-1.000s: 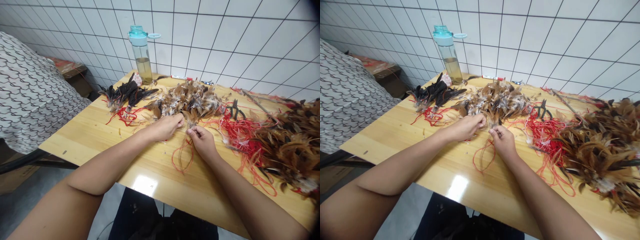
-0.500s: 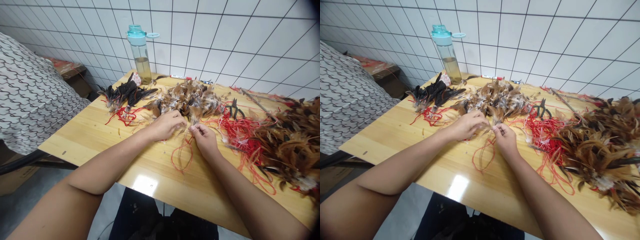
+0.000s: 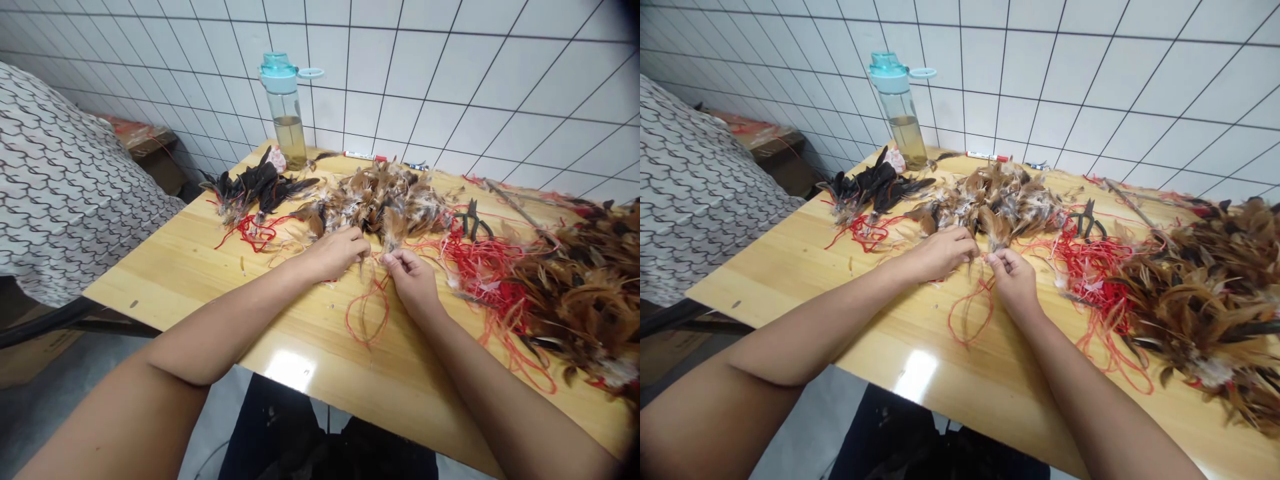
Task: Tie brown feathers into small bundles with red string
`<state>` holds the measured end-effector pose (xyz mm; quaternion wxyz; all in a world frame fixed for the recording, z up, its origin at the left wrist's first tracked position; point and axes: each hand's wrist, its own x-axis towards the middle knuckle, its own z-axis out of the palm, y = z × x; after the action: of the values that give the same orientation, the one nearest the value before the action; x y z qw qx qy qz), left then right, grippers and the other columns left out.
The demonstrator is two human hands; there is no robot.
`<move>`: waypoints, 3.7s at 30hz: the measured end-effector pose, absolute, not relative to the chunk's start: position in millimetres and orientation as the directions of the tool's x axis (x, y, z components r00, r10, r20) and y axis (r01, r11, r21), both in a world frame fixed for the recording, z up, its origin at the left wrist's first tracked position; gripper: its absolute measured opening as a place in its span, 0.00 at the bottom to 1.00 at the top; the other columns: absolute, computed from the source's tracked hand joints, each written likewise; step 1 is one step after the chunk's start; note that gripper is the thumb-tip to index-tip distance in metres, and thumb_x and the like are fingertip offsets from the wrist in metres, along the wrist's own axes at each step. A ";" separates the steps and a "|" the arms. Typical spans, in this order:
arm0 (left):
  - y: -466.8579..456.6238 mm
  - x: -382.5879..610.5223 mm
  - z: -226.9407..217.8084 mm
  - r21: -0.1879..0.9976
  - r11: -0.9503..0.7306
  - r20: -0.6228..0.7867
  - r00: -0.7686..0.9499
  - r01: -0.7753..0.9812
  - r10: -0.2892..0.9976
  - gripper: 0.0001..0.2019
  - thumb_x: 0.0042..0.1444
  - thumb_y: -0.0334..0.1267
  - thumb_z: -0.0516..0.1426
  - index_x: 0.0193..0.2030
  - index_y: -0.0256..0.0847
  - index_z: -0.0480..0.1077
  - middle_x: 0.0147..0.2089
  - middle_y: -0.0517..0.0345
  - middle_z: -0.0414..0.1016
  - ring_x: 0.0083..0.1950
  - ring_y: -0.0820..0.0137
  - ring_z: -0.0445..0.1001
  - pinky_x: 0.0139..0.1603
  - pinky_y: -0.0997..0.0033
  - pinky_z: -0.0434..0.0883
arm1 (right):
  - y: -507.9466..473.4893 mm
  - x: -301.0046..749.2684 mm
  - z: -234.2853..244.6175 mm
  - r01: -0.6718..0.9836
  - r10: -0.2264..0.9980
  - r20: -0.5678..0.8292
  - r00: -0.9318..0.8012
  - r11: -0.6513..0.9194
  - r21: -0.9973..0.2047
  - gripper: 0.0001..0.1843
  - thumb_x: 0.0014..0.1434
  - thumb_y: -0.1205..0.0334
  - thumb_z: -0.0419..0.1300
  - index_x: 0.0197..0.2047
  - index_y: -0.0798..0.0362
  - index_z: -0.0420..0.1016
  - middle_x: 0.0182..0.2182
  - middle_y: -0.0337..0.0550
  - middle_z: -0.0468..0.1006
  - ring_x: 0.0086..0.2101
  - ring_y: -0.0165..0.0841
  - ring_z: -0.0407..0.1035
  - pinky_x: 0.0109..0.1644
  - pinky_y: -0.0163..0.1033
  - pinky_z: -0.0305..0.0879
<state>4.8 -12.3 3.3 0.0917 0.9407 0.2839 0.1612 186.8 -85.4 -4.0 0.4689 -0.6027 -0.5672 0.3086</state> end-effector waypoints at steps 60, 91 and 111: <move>-36.4 23.3 24.3 0.984 0.068 0.017 0.463 -0.165 0.886 0.14 0.47 0.33 0.64 0.35 0.37 0.61 0.29 0.62 0.73 0.32 0.77 0.73 0.37 0.77 0.67 | -83.8 186.2 -7.6 0.399 0.977 0.159 0.138 0.093 -0.912 0.12 0.51 0.54 0.59 0.24 0.53 0.72 0.20 0.36 0.67 0.23 0.28 0.58 0.27 0.34 0.55; -16.4 6.3 25.3 0.935 -0.308 0.254 0.275 0.176 0.927 0.10 0.50 0.35 0.60 0.39 0.38 0.66 0.31 0.62 0.69 0.31 0.77 0.67 0.33 0.77 0.64 | -84.3 185.8 -7.8 0.468 0.984 0.178 0.030 0.143 -0.872 0.13 0.55 0.53 0.54 0.24 0.52 0.66 0.19 0.35 0.61 0.22 0.28 0.54 0.26 0.34 0.52; -0.8 -26.0 35.3 0.518 -0.756 -0.074 0.901 0.400 0.427 0.11 0.49 0.24 0.57 0.36 0.41 0.75 0.35 0.59 0.72 0.39 0.74 0.69 0.39 0.79 0.64 | -85.6 184.8 -6.6 0.453 0.984 0.170 0.053 0.128 -0.883 0.14 0.54 0.52 0.55 0.23 0.52 0.65 0.18 0.34 0.58 0.22 0.27 0.53 0.25 0.33 0.52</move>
<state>-26.0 -0.8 35.3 0.2710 0.9366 0.2209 0.0246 184.8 -85.6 -6.6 0.4306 -0.5838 -0.6152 0.3086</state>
